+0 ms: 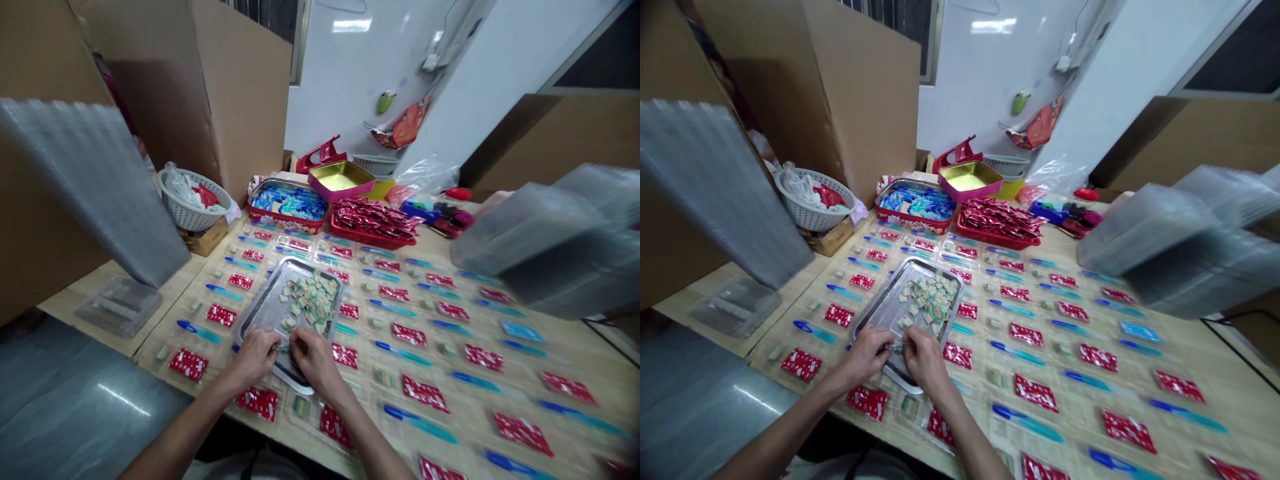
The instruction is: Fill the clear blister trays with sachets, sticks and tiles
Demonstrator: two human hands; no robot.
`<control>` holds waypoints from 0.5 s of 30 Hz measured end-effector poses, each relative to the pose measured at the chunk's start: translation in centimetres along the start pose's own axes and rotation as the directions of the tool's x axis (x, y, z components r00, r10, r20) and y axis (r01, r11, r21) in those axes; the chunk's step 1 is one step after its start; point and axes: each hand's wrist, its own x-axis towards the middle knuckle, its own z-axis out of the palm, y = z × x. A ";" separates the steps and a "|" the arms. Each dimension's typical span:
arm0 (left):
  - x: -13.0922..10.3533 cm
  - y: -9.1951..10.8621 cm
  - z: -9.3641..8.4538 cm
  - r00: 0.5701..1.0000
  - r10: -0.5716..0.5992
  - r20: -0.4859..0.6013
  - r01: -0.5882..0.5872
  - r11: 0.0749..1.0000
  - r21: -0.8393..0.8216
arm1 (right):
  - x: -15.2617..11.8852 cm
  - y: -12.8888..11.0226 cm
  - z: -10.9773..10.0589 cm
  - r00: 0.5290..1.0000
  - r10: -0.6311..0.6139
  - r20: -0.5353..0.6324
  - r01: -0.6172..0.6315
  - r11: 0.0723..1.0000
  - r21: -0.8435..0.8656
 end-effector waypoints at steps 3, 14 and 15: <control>0.0 0.0 0.4 1.000 -0.007 -0.020 0.007 1.000 -0.020 | -0.1 -0.2 0.0 1.000 0.013 -0.018 -0.012 1.000 0.009; 0.1 0.2 0.0 1.000 -0.019 0.003 0.019 0.999 -0.026 | 0.3 0.3 -0.8 0.994 0.072 -0.083 -0.075 0.997 -0.033; 0.2 0.2 0.0 0.999 -0.040 0.005 0.040 0.998 -0.037 | 0.4 0.3 -0.8 0.996 0.071 -0.057 -0.071 0.997 0.003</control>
